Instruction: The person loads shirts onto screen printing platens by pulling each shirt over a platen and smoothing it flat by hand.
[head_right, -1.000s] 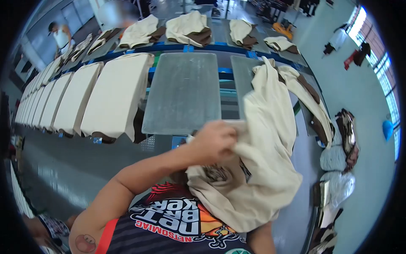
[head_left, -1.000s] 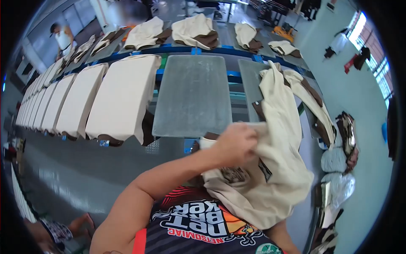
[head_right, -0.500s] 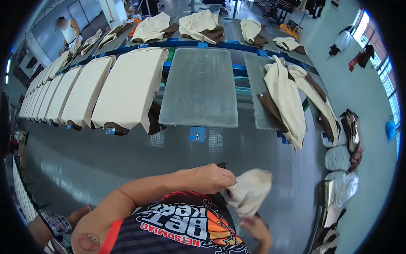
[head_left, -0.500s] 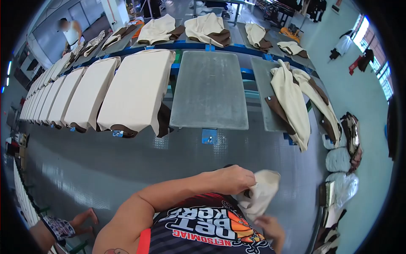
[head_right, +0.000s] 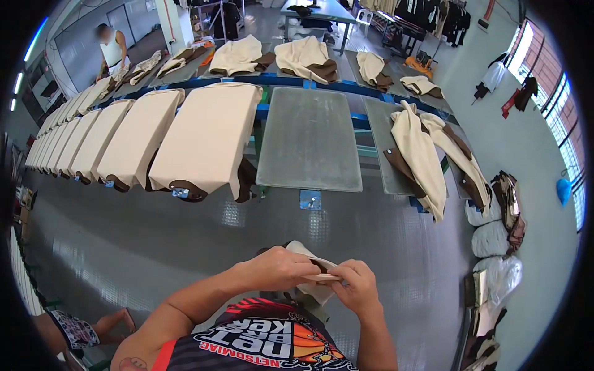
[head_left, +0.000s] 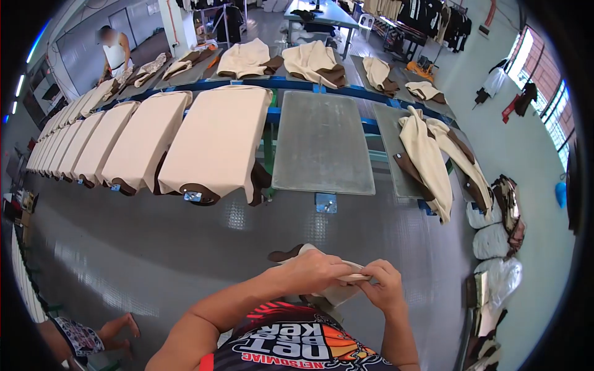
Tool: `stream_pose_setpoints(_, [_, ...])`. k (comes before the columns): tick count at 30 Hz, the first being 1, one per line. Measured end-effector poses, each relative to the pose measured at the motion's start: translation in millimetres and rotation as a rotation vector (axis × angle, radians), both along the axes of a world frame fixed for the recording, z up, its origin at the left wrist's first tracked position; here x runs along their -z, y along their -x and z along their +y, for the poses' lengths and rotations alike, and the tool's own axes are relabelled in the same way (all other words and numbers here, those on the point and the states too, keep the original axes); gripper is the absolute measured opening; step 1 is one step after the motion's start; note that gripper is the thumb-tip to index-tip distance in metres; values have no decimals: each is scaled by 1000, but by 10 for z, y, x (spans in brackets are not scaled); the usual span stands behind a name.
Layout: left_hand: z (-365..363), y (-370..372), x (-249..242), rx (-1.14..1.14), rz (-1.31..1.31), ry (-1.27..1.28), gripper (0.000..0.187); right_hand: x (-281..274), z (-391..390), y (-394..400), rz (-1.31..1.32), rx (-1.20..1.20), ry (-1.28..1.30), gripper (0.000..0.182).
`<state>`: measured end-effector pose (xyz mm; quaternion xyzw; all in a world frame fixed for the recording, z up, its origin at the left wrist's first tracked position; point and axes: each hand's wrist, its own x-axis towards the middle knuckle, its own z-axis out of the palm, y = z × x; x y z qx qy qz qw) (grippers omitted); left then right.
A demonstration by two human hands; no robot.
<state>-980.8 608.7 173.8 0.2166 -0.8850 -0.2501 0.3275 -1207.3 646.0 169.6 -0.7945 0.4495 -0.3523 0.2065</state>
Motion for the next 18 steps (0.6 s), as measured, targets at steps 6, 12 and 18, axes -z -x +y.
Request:
stream_pose_setpoints(6, [126, -351, -283, -125, -122, 206, 15, -94, 0, -332, -21, -9, 86, 24])
stream_pose_setpoints(12, [255, -681, -776, -69, -2, 338, 24, 367, -222, -472, 39, -57, 69, 22])
stream_pose_setpoints(18, [419, -1340, -1350, -191, 104, 439, 16, 1099, -383, -182, 86, 97, -46, 22])
